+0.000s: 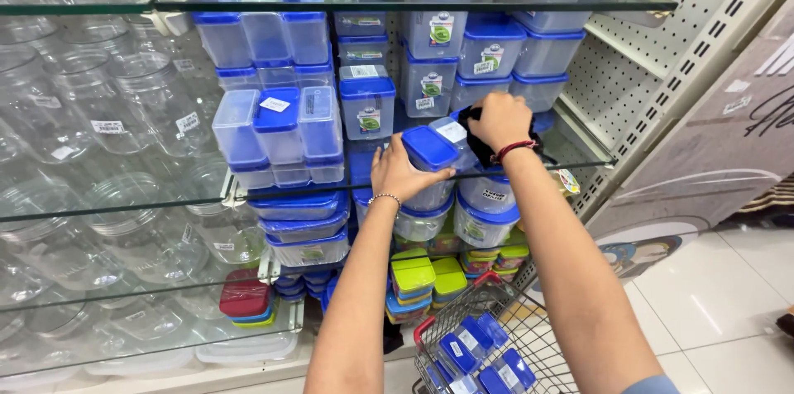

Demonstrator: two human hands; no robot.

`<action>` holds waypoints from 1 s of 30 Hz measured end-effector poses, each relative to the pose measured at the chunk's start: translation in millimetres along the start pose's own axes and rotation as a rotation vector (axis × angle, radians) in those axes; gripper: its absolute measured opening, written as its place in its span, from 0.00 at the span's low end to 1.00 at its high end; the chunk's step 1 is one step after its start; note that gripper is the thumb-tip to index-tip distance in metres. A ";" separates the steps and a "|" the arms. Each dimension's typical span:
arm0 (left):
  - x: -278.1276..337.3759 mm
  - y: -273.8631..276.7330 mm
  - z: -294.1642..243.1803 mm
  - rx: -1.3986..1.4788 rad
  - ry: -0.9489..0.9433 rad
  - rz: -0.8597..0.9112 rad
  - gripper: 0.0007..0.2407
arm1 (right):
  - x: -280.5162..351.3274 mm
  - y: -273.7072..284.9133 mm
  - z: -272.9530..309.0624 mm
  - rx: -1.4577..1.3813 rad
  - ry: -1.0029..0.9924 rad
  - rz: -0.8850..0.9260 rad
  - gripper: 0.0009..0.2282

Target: Organizing and wiping plastic containers on store shelves and placing them into a shopping cart.

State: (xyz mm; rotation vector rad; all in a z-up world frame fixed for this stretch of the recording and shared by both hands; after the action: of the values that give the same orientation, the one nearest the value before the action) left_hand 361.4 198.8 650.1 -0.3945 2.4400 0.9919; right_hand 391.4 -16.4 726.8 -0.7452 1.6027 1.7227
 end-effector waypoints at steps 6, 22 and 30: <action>1.1 -1.8 1.5 0.024 -0.018 -0.013 0.53 | 10.0 24.2 30.2 -0.249 0.251 -0.016 0.09; -1.1 -7.0 11.0 0.035 -0.050 -0.072 0.54 | 29.9 37.3 96.6 -0.181 0.450 0.002 0.07; 3.4 1.5 1.7 0.023 -0.006 -0.020 0.53 | 13.2 4.7 42.0 -0.104 0.186 0.008 0.11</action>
State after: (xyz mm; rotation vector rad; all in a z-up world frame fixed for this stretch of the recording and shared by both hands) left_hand 358.4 200.7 648.2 -0.4069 2.4356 0.9540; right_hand 380.8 26.5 723.0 -0.9758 1.6486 1.7978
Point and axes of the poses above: each hand's wrist, its own x-axis away from the middle knuckle, its own y-axis out of the back of the hand, z = x × y, the point moved 3 cm from there along -x, towards the middle knuckle, and after that the axes turned 14 degrees about -z, right-handed, at the moved point
